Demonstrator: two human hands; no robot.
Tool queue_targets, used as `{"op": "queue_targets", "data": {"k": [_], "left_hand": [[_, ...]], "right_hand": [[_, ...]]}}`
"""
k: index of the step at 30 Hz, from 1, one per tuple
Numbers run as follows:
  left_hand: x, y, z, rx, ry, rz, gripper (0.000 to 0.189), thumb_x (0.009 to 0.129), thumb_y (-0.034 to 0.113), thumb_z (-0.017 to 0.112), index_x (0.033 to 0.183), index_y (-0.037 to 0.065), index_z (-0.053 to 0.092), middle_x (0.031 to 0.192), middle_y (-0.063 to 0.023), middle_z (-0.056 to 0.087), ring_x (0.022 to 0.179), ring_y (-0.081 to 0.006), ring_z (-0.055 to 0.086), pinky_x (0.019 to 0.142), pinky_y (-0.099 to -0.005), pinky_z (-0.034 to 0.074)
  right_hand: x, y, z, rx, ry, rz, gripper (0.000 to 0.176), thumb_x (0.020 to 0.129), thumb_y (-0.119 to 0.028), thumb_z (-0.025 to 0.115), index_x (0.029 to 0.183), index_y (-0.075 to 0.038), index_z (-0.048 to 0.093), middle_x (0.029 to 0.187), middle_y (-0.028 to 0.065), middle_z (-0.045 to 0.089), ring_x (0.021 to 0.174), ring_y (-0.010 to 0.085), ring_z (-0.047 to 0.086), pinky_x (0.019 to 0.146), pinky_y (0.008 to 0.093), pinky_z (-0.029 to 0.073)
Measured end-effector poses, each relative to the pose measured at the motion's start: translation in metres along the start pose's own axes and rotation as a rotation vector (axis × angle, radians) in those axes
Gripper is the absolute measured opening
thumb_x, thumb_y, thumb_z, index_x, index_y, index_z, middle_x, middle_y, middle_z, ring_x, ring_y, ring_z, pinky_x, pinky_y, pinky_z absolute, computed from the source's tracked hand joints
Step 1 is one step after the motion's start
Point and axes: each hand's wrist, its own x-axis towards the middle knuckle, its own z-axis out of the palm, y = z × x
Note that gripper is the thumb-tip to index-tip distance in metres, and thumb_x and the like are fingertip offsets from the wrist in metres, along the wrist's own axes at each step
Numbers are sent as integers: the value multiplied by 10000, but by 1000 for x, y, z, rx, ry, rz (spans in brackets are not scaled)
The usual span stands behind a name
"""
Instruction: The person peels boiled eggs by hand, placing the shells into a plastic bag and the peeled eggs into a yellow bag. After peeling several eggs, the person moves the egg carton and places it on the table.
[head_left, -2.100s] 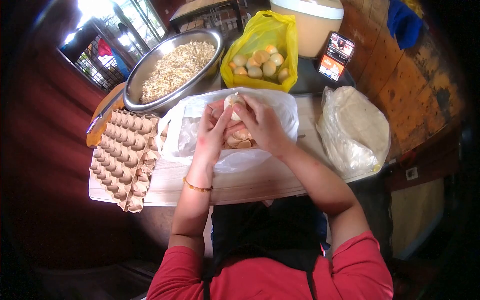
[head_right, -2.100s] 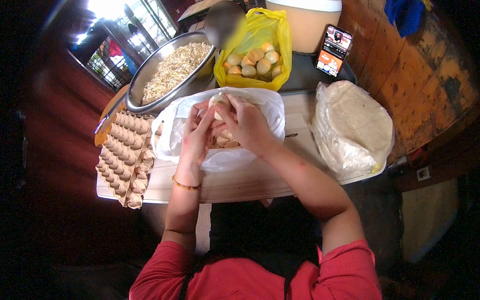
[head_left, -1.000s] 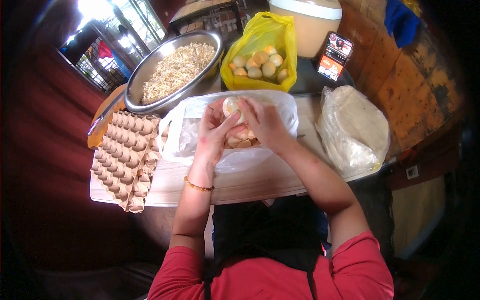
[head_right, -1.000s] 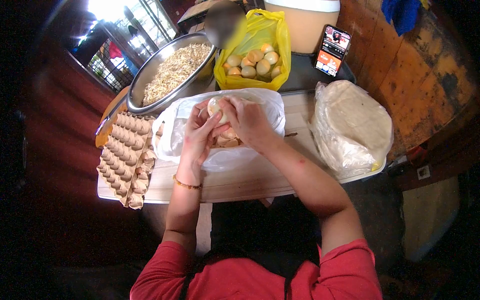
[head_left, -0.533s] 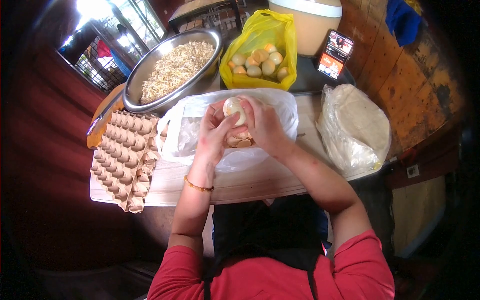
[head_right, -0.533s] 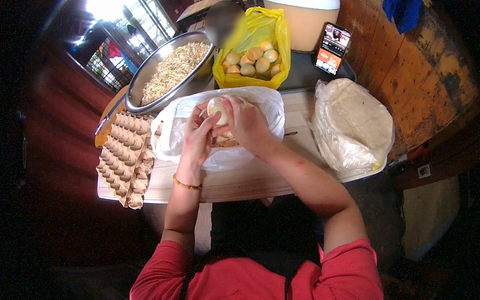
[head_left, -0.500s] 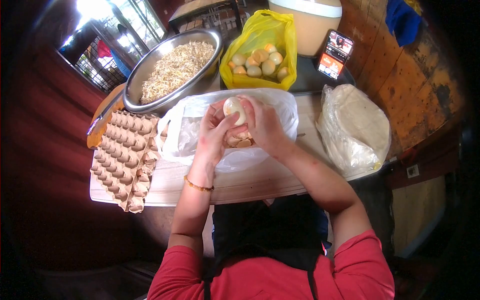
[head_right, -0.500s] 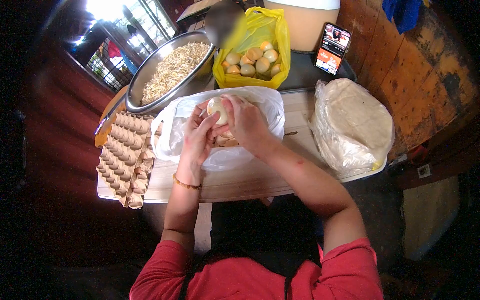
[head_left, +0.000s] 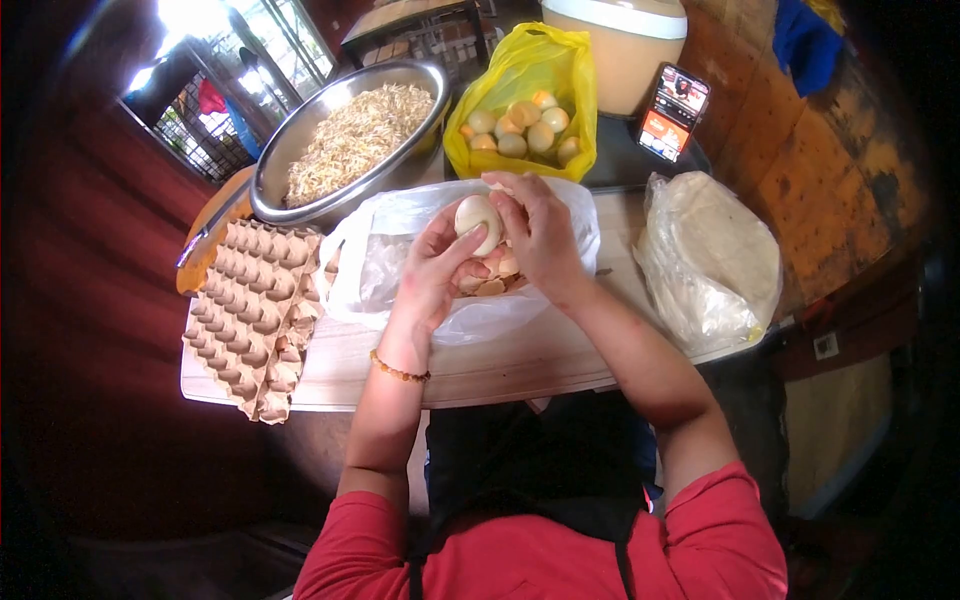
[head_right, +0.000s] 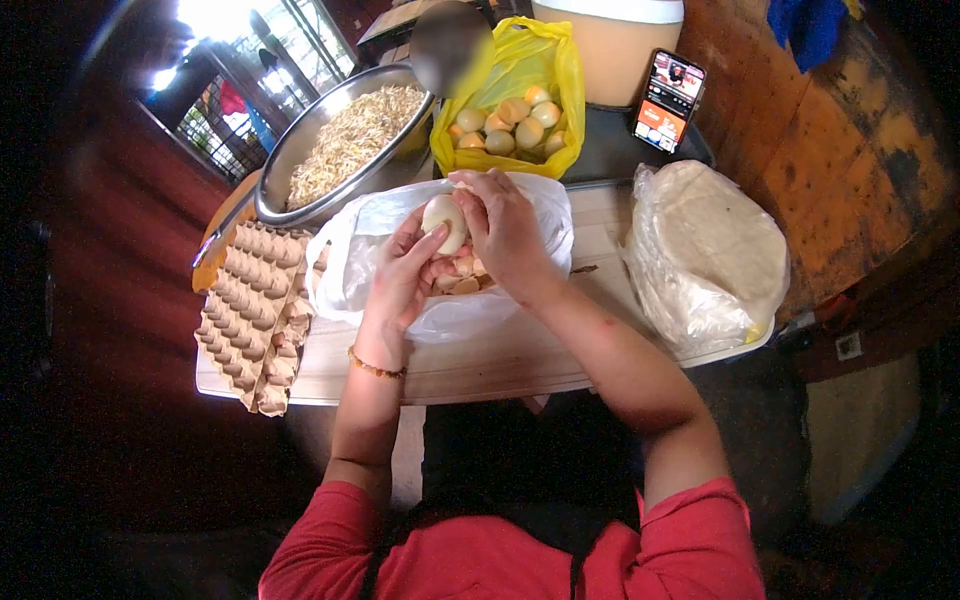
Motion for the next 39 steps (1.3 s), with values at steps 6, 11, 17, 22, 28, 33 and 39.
{"op": "queue_targets", "data": {"k": [6,11,17,22,28,33,39], "left_hand": [[-1,4,1,-39,41,66,412,945,107,545,1314,-31,426,1100,-147,621,867,-221,686,626,-226,578],[0,0,1,25,50,91,380,960,113,511,1296,-42,424,1080,-162,625,843,-236,695,609,-241,593],[-1,1,3,-35,-8,22,390,916,91,592,1257,-51,467,1094,-154,626,844,-228,691,623,-229,575],[-1,1,-1,30,14,56,357,910,81,594,1223,-67,508,1055,-143,641,803,-206,690,613,-220,567],[0,1,-2,63,31,22,343,911,93,594,1210,-61,528,1058,-145,644,789,-211,694,602,-216,563],[-2,4,0,-7,21,-4,348,931,131,571,1223,-50,513,1058,-139,645,790,-202,696,597,-212,559],[1,5,-6,-154,67,26,327,951,176,555,1206,-23,507,1015,-101,652,818,-142,671,648,-195,551]], "right_hand": [[2,8,-3,-26,-47,74,205,926,-130,529,1027,19,627,954,199,602,910,355,585,813,406,460],[-1,2,0,-74,-101,-131,277,954,-197,478,1045,36,597,976,206,566,941,368,553,854,430,430],[-2,7,1,-97,-104,-109,242,960,-163,445,1031,24,581,969,196,564,922,374,559,819,435,451],[-5,2,3,-187,-99,-110,240,963,-167,441,1044,15,575,990,196,560,903,386,568,800,438,468],[-7,6,5,-155,-74,-44,230,960,-144,439,1019,27,581,982,221,576,886,405,577,793,447,468],[-3,4,2,22,-36,84,239,958,-137,437,972,47,589,941,236,605,882,411,578,792,451,459],[-4,11,1,-99,-77,47,268,965,-178,453,950,50,592,925,229,612,875,401,588,770,439,456]]}}
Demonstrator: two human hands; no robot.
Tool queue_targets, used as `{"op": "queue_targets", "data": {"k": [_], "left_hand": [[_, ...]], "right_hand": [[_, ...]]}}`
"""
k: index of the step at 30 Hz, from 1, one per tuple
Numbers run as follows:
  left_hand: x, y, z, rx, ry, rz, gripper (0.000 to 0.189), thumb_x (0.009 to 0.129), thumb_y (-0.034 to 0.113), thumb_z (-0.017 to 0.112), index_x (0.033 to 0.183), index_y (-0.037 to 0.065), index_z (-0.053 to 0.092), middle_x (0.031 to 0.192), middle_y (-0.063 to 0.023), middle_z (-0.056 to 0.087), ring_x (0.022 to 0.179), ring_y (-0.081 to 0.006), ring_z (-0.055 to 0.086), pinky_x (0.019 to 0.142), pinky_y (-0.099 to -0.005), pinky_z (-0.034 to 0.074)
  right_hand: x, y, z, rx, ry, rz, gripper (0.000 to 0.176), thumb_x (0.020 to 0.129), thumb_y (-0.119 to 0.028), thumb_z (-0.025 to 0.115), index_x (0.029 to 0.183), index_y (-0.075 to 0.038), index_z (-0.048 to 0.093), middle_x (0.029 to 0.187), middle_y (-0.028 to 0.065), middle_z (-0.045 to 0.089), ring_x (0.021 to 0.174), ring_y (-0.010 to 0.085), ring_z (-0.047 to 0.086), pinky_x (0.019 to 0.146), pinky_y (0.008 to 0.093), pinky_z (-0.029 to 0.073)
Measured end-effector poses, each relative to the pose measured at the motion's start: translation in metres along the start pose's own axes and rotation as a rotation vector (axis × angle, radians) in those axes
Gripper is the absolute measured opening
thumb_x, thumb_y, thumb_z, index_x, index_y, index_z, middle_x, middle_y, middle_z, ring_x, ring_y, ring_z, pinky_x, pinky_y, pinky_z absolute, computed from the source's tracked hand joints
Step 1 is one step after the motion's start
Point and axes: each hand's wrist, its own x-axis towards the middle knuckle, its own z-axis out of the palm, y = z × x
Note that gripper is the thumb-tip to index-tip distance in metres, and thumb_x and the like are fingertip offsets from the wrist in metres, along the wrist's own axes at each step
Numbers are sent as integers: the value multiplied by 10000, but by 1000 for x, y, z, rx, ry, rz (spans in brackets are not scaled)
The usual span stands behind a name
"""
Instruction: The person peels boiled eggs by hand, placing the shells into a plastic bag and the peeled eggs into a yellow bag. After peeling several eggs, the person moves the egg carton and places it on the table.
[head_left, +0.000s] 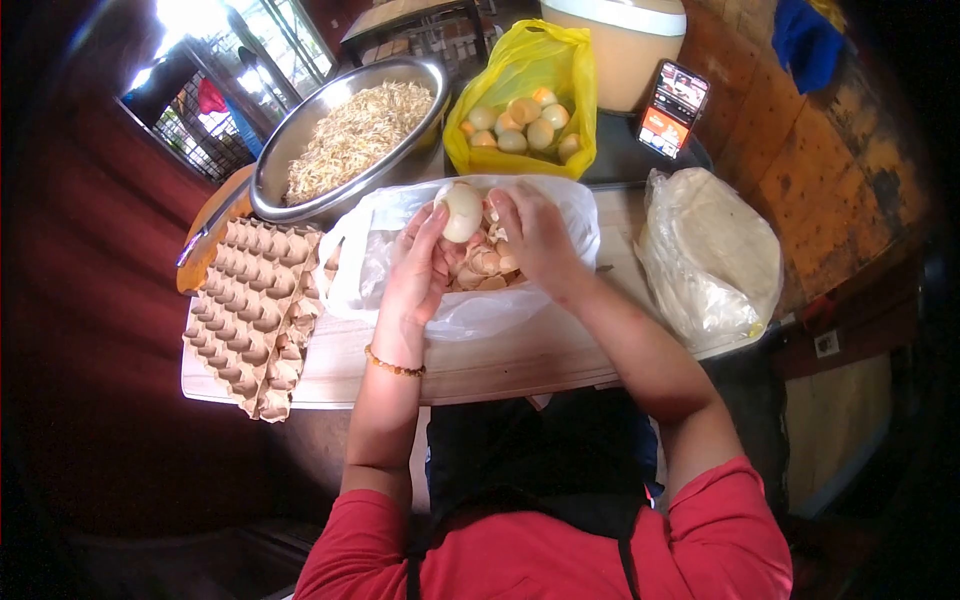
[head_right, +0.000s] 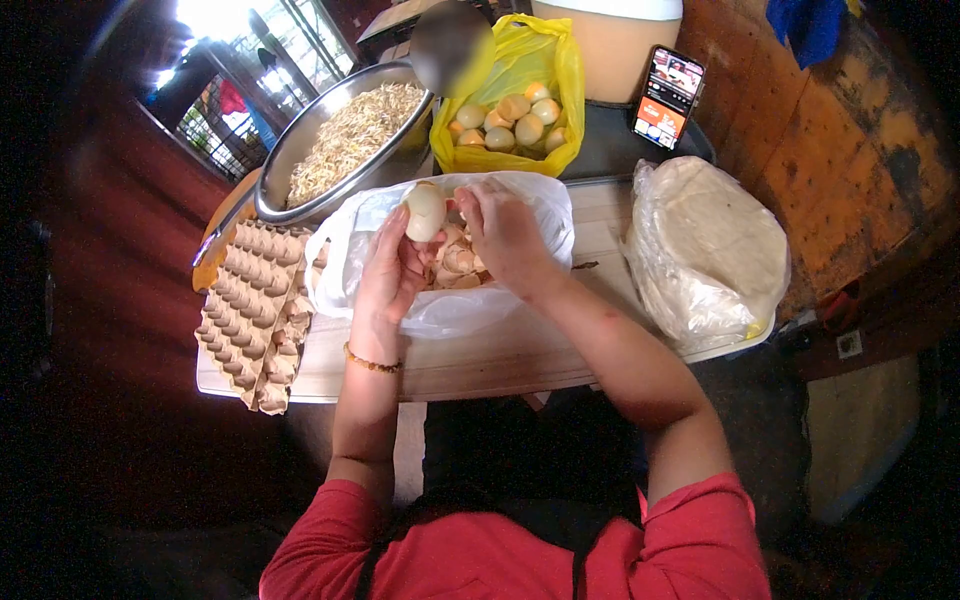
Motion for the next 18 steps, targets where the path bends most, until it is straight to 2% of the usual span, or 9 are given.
{"op": "queue_targets", "data": {"k": [2,5,7,10,18], "left_hand": [[1,-4,-2,23,40,50,322,948,168,564,1208,-12,504,1010,-90,651,820,-126,660,673,-193,549],[2,-10,2,92,53,79,344,908,88,616,1215,4,488,1052,-78,635,846,-115,640,712,-208,547],[1,-15,11,161,118,174,363,856,0,656,1179,8,490,1085,-79,613,895,-119,628,717,-228,550],[1,-19,12,239,85,237,281,879,8,626,1131,5,501,1079,-72,593,925,-113,610,740,-225,560],[0,-19,12,288,84,251,325,841,-35,652,1124,2,496,1068,-70,584,928,-130,607,760,-248,562]], "right_hand": [[-1,-6,-1,9,-47,-44,294,965,-217,475,954,49,598,924,235,610,856,402,594,763,436,459],[-2,-12,1,59,-23,9,320,966,-250,483,955,48,601,912,239,608,850,403,594,759,439,460],[-3,-13,2,69,-16,6,323,966,-253,483,955,48,601,904,241,606,855,403,593,759,439,460],[-3,-13,4,90,-14,-3,325,965,-256,485,954,47,602,894,238,606,856,404,592,758,437,460],[-3,-10,3,48,-16,-30,297,972,-208,454,948,49,600,929,229,589,879,403,579,772,444,456]]}}
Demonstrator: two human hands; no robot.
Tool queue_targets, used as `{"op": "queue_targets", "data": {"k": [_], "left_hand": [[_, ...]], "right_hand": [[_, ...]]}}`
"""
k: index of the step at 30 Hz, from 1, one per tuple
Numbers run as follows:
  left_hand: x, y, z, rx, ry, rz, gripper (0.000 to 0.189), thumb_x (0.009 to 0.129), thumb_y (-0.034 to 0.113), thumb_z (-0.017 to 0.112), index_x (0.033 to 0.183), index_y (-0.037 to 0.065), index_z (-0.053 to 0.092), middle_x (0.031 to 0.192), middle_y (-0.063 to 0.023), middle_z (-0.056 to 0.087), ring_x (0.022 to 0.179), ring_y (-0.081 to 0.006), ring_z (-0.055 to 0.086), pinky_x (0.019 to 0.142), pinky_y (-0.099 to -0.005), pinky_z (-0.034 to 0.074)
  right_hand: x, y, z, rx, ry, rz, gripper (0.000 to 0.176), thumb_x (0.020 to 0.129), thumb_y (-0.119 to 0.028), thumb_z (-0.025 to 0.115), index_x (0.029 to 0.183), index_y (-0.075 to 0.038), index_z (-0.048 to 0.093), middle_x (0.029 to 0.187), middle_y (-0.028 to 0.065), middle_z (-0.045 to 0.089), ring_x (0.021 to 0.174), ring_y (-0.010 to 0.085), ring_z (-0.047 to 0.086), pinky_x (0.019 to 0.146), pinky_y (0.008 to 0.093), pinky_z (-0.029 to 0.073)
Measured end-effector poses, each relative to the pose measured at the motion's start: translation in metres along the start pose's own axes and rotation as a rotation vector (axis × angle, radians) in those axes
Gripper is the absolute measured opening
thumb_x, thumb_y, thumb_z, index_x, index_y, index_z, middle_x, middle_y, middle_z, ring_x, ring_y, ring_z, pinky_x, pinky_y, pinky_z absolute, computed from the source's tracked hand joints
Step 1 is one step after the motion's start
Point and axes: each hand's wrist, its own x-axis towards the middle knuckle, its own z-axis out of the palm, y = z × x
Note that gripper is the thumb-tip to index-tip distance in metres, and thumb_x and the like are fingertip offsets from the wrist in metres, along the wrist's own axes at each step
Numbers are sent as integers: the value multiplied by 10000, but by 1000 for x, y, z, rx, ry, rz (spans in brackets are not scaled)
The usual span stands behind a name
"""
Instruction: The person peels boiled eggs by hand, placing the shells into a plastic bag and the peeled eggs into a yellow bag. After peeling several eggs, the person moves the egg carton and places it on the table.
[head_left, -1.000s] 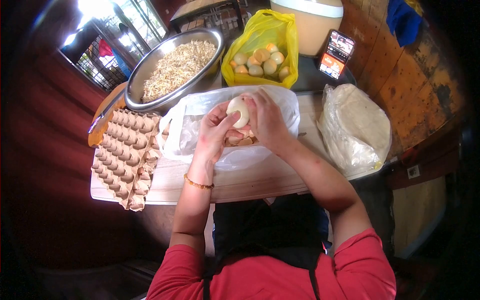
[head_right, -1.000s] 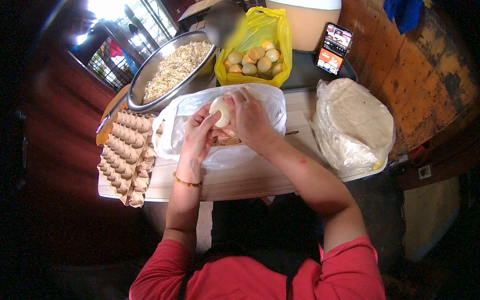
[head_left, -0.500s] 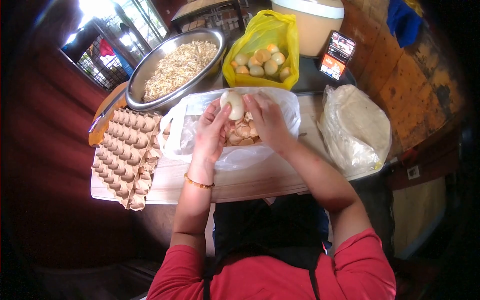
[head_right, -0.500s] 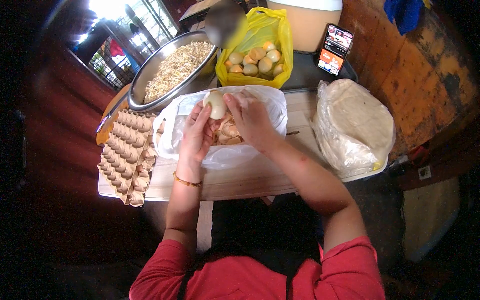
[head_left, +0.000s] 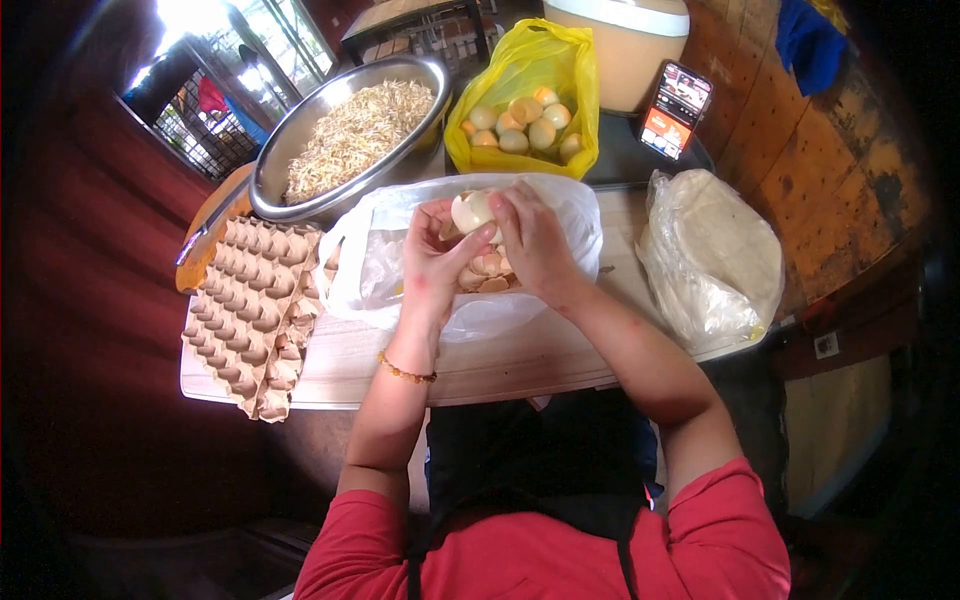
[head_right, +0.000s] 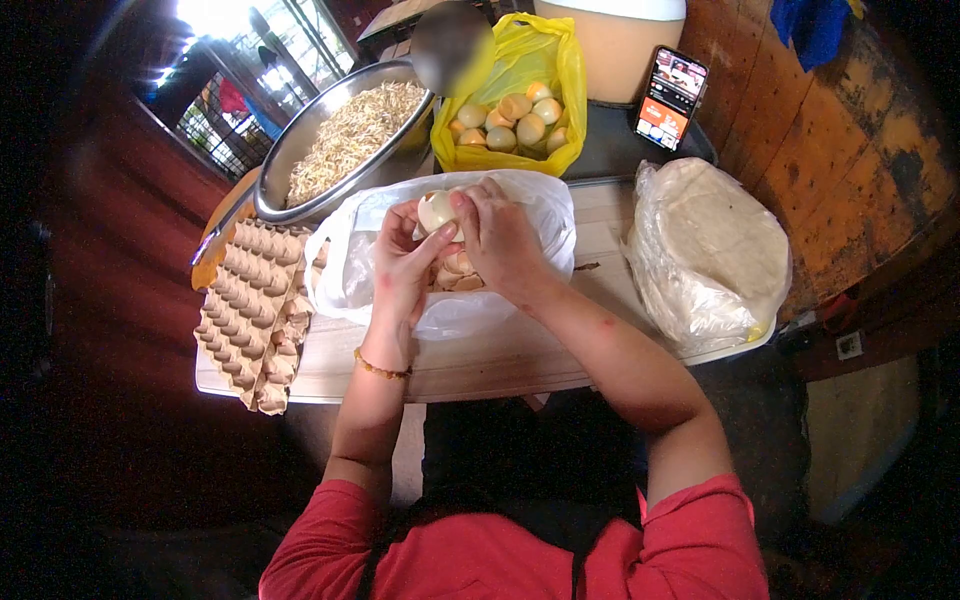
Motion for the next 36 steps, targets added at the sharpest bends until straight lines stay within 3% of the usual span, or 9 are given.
{"op": "queue_targets", "data": {"k": [6,8,23,36], "left_hand": [[0,1,1,-10,5,-8,357,818,-45,676,1118,-4,487,1070,-86,591,917,-139,616,737,-246,559],[0,2,1,-42,17,-13,378,800,-53,694,1107,-6,479,1063,-99,601,899,-143,625,712,-241,554],[-1,7,2,-45,5,-37,392,812,-44,685,1141,-20,473,1064,-103,597,898,-149,624,699,-245,559],[1,0,-2,27,22,-60,381,803,29,734,1114,0,514,1003,-56,612,839,-86,600,632,-183,505]], "right_hand": [[0,-4,-2,-58,41,-22,287,978,-179,436,955,59,592,937,237,583,886,406,576,779,440,454],[0,-7,-4,-15,6,85,275,976,-169,442,964,65,585,939,241,584,885,408,575,782,440,453],[1,-2,-3,-19,31,34,265,961,-165,464,960,67,594,923,236,594,883,409,582,770,439,463],[-3,4,3,-95,15,-56,245,955,-160,447,960,35,595,939,229,587,866,415,572,769,453,465]]}}
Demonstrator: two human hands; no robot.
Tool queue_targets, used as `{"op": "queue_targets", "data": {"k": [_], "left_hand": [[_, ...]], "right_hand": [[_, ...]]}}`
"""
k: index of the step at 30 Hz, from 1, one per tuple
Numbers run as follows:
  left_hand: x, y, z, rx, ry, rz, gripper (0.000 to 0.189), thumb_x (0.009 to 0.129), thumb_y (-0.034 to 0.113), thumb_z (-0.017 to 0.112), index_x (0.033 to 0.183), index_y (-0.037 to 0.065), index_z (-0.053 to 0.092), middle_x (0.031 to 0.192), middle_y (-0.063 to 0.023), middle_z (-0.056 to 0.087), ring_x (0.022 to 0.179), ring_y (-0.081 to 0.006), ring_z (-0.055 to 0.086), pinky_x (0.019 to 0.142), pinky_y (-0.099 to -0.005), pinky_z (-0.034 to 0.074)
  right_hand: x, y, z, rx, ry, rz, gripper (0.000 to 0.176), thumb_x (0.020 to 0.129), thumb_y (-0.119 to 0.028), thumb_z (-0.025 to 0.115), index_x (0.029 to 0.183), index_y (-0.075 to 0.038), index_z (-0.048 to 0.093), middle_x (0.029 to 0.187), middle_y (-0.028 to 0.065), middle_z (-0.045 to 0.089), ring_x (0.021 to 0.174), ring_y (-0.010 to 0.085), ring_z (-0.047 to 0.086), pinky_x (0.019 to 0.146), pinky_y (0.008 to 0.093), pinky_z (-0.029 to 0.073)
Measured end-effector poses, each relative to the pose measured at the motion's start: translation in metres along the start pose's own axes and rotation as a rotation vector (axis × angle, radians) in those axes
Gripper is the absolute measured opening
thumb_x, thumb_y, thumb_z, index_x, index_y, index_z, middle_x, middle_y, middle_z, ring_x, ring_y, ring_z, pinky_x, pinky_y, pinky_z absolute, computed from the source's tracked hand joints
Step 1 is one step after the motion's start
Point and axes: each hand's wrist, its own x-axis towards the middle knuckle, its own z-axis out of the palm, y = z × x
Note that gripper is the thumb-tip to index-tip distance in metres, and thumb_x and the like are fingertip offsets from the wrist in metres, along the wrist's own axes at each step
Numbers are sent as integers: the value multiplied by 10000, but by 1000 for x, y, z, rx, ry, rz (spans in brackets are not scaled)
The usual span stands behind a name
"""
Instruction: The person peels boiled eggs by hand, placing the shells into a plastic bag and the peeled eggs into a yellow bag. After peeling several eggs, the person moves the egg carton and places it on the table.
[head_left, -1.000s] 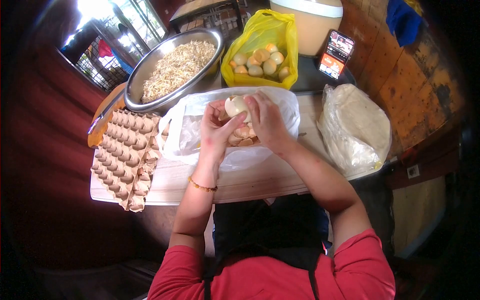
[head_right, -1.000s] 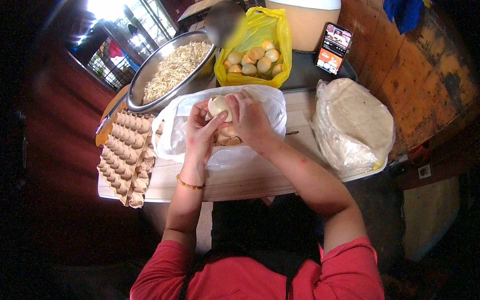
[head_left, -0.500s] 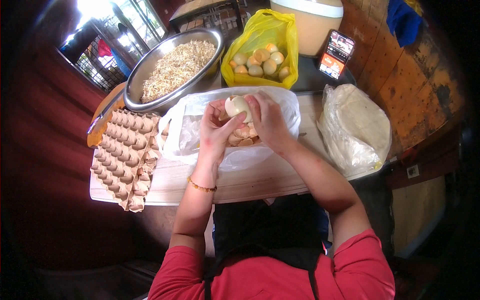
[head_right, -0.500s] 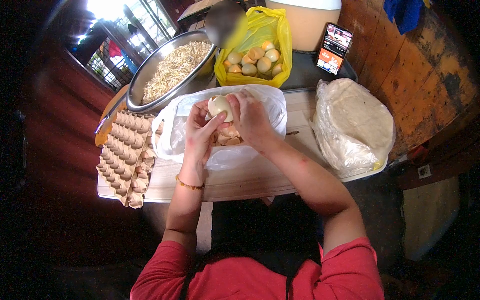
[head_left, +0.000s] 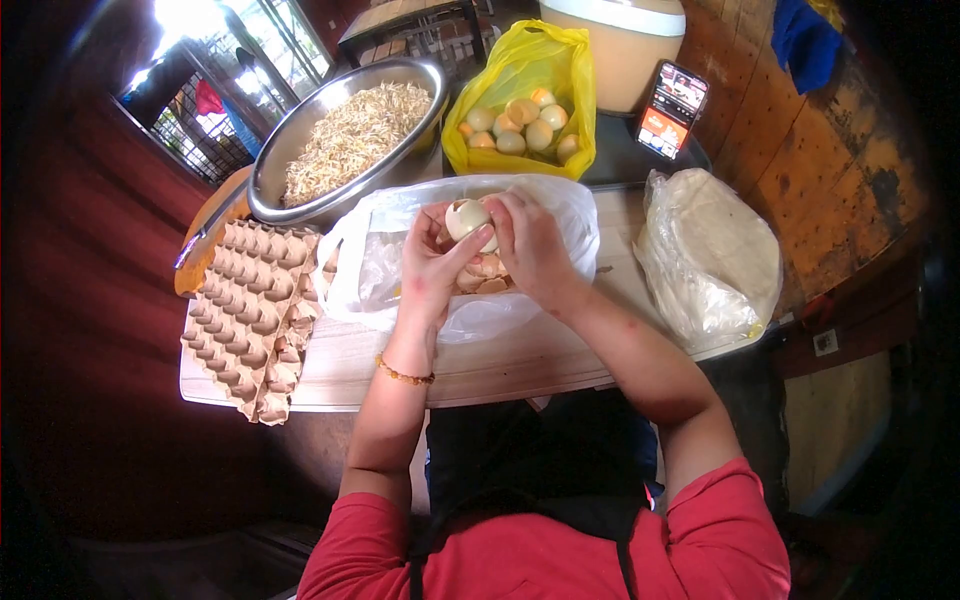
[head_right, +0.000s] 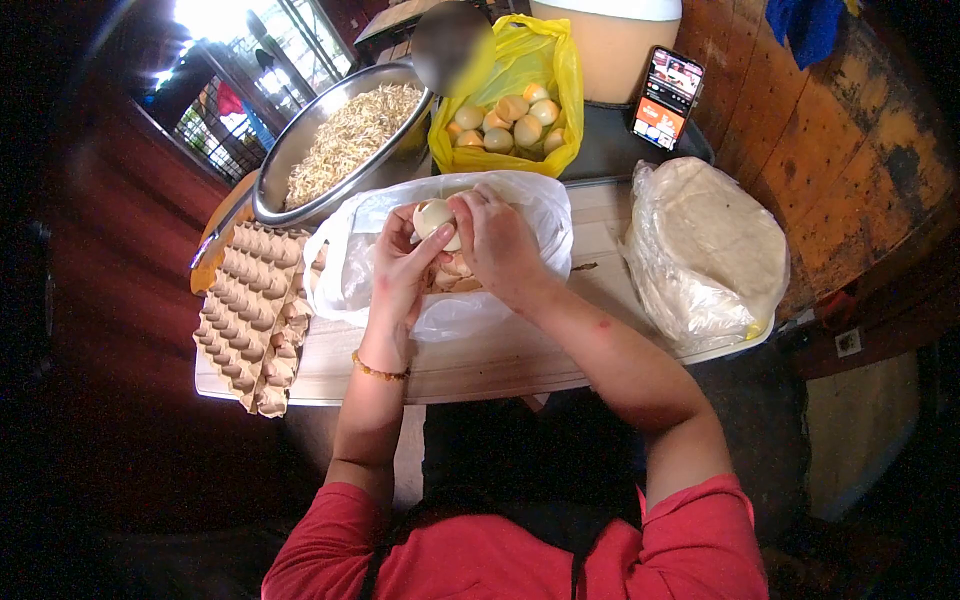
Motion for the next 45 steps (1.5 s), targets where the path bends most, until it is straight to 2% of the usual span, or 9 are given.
{"op": "queue_targets", "data": {"k": [24,29,30,32,33,35,38,42,45], "left_hand": [[0,7,-2,18,19,-20,389,804,37,726,1139,-2,533,1011,-52,633,845,-85,616,632,-177,484],[3,9,-10,41,80,13,337,870,63,643,1170,-6,506,1011,-85,642,845,-129,640,651,-194,508],[3,10,-13,-56,79,-5,342,867,54,642,1176,-1,506,1034,-85,645,855,-127,643,657,-194,511],[4,13,-16,-151,77,-23,348,863,46,640,1182,3,507,1057,-85,648,864,-126,645,664,-194,515],[3,15,-16,-197,52,-39,346,872,32,617,1192,-3,493,1078,-101,637,893,-150,646,707,-229,536],[3,18,-15,-287,3,-71,342,889,6,572,1213,-15,466,1121,-131,617,950,-200,649,793,-300,579],[2,13,-12,-342,-20,-86,357,894,-21,543,1236,-21,440,1154,-145,595,987,-217,638,832,-335,579],[2,8,-9,-306,-55,-79,372,899,-16,552,1249,-17,428,1163,-145,588,1006,-210,628,832,-326,576],[-1,6,-4,-304,-82,-97,385,891,-18,578,1247,-9,430,1148,-139,598,1011,-195,624,816,-308,574]], "right_hand": [[2,0,-1,-9,37,34,225,950,-128,455,932,42,602,910,224,585,846,410,567,757,452,459],[7,4,-11,22,80,71,203,941,-121,483,933,41,605,913,215,597,865,400,577,766,432,461],[8,8,-11,24,79,70,203,941,-121,483,933,41,605,913,215,597,865,400,577,766,432,461],[9,14,-10,38,105,65,180,938,-131,521,953,16,625,867,166,591,807,325,579,730,365,453],[9,13,-11,38,107,65,180,938,-131,521,953,16,625,867,166,591,807,325,579,730,365,453],[8,8,-12,-18,-19,21,252,932,-189,529,992,34,628,926,201,597,887,391,584,801,430,461],[8,7,-8,-63,37,-110,287,931,-232,538,1011,26,635,962,208,595,899,399,584,824,437,457],[5,-4,-7,-48,34,-115,308,936,-253,533,1047,23,614,996,219,590,900,405,587,806,443,466],[1,-4,-2,18,14,-2,325,937,-258,532,1096,21,578,990,219,598,897,398,593,787,442,476]]}}
